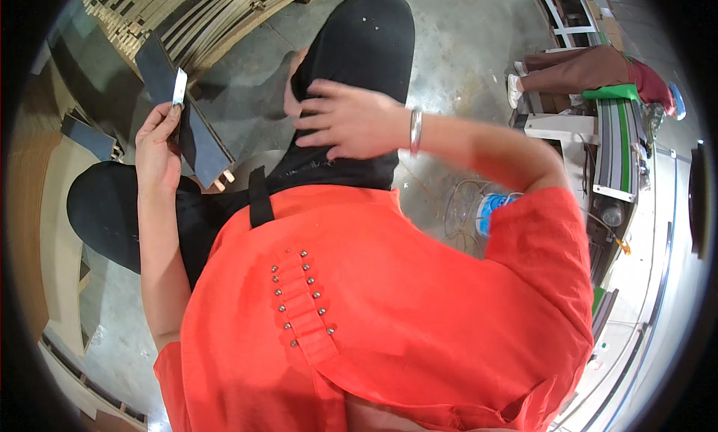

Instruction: Inspecting and cleaning edges of wooden furniture panels using a scraper tool in a factory environment.

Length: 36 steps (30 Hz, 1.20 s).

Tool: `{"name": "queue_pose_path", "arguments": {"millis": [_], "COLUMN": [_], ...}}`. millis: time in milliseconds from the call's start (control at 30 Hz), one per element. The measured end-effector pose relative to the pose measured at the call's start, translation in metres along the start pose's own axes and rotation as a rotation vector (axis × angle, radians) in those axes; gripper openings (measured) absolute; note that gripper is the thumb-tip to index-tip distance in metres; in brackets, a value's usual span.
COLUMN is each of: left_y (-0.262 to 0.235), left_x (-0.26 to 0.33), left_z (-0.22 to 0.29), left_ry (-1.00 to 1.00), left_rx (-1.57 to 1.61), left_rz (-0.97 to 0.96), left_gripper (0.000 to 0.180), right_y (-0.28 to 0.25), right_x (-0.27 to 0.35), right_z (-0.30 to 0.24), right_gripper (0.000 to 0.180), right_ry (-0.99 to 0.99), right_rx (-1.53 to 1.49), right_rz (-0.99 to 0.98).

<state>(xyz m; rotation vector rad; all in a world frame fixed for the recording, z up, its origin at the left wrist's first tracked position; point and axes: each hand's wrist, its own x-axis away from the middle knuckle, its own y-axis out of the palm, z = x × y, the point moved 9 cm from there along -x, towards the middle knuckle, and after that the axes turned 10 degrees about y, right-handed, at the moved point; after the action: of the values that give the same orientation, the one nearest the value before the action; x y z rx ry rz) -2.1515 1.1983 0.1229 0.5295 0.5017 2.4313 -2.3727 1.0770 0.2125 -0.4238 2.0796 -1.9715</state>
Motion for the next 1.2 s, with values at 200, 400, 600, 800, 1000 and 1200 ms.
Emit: {"name": "queue_pose_path", "arguments": {"millis": [200, 400, 600, 800, 1000, 1200], "left_y": [-0.022, -0.005, -0.018, 0.013, 0.040, -0.014], "left_x": [0.013, 0.005, 0.013, 0.009, 0.046, 0.100], "left_z": [0.001, 0.007, 0.002, 0.002, 0.049, 0.200], "left_ry": [0.106, 0.132, 0.124, 0.105, 0.257, 0.791], "left_rx": [-0.070, -0.048, -0.167, -0.124, -0.268, -0.493], "left_rz": [0.043, 0.001, 0.017, -0.034, -0.221, 0.005], "left_gripper": [0.009, 0.007, 0.008, 0.008, 0.008, 0.014], "right_y": [-0.203, 0.014, 0.019, 0.067, 0.110, 0.030], "right_x": [-0.023, 0.023, -0.001, 0.114, 0.057, 0.022], "right_z": [0.136, 0.048, 0.059, 0.221, 0.128, 0.177], "right_gripper": [0.013, 0.026, 0.036, 0.043, 0.040, 0.052], "right_ry": [0.686, 0.184, 0.488, 1.251, 0.566, 1.014], "right_rx": [0.626, 0.281, 0.235, 0.422, -0.661, 0.347], "right_rz": [0.641, 0.072, 0.154, -0.688, 0.119, 0.297]}}
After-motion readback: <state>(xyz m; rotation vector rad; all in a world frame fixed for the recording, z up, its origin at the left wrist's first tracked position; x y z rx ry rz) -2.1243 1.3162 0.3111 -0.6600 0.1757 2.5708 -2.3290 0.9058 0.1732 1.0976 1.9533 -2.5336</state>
